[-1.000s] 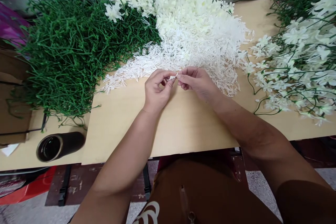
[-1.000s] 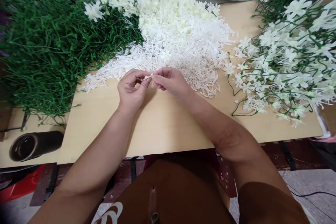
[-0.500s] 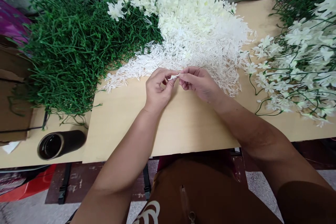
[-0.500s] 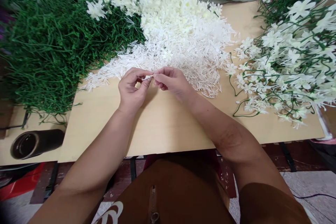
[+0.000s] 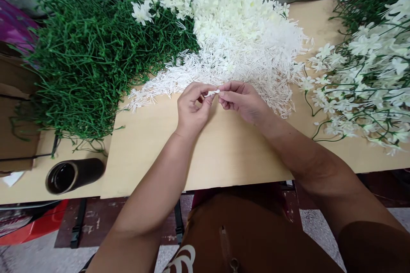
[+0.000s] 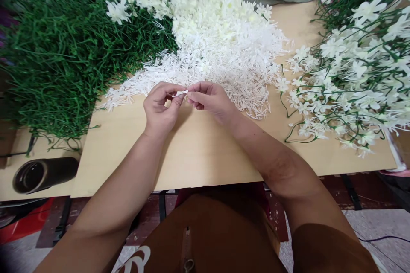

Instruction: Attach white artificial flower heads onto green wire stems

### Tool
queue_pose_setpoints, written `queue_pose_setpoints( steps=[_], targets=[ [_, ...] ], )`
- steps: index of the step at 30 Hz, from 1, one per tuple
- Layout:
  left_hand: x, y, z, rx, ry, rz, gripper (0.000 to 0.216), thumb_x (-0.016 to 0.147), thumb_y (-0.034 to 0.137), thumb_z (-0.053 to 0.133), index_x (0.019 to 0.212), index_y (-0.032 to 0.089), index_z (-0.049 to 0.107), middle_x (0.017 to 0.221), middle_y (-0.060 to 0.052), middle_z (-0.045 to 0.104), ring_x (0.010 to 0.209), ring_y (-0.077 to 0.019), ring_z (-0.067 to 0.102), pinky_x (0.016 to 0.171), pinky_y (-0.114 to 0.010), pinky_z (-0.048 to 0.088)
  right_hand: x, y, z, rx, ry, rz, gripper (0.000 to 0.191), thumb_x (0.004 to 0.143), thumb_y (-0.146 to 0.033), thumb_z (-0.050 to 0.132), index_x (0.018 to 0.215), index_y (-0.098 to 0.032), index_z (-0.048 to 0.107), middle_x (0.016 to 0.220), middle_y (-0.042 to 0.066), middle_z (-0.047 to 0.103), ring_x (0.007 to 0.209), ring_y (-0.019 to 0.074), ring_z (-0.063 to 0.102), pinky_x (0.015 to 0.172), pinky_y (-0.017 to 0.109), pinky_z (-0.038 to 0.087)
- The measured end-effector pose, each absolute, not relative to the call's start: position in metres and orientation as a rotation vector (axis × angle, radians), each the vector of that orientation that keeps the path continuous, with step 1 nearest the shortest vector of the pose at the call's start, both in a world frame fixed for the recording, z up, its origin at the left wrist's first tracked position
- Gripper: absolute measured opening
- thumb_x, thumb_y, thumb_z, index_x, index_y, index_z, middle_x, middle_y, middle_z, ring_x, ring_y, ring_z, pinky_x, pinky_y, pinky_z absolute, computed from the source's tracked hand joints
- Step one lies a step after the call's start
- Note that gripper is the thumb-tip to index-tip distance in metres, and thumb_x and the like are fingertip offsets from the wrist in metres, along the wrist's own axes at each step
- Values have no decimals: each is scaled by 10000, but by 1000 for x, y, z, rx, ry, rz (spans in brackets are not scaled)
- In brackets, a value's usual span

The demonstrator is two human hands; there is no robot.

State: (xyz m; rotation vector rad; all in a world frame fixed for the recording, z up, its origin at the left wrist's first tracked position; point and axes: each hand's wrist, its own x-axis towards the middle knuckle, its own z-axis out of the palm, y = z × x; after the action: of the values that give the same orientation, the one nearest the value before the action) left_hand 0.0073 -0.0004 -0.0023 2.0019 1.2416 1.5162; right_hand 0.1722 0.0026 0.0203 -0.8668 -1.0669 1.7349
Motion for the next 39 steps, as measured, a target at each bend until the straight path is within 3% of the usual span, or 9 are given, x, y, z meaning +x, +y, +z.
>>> queue_pose_setpoints(
  steps=[5,10,15,21,30,39],
  targets=[
    [9,0,-3,1928,1253,1514,273,848,502,671,848,235,727,818,-31,695,752,-145,608,625,-281,477,172,2,22,-883,-1084,1728,281,613,-335,868,740,-185,667,628,-52,638,574,56,530,558,199,454],
    [10,1,-7,1735,1239,1507,351,807,566,695,889,227,732,811,-29,695,710,-128,614,607,-262,484,173,2,24,-885,-1169,1678,214,697,-334,798,804,-179,696,662,-32,653,597,61,551,594,212,475],
    [11,2,-8,1550,1227,1452,423,768,605,716,936,218,747,752,-23,709,629,-112,603,603,-258,507,170,0,20,-928,-1363,1393,208,775,-345,755,843,-198,624,698,-27,660,641,93,597,672,261,513],
    [12,4,-9,1514,1206,1419,408,768,574,731,955,211,720,702,-1,682,602,-107,621,573,-245,507,167,-7,15,-1034,-1585,1043,178,870,-345,666,879,-210,550,726,-25,631,677,116,597,685,276,465],
    [15,5,-9,1415,1183,1445,413,732,567,773,767,209,570,649,14,655,576,-108,631,531,-235,498,169,-7,23,-1031,-1700,730,106,863,-196,595,769,-212,548,772,15,587,748,147,536,737,299,452],
    [6,7,-9,1257,1116,1303,414,797,546,724,705,218,488,557,35,544,529,-101,554,519,-240,450,168,-8,23,-1018,-1646,748,106,868,-205,602,777,-210,549,755,-1,564,697,124,514,713,282,455]
  ],
)
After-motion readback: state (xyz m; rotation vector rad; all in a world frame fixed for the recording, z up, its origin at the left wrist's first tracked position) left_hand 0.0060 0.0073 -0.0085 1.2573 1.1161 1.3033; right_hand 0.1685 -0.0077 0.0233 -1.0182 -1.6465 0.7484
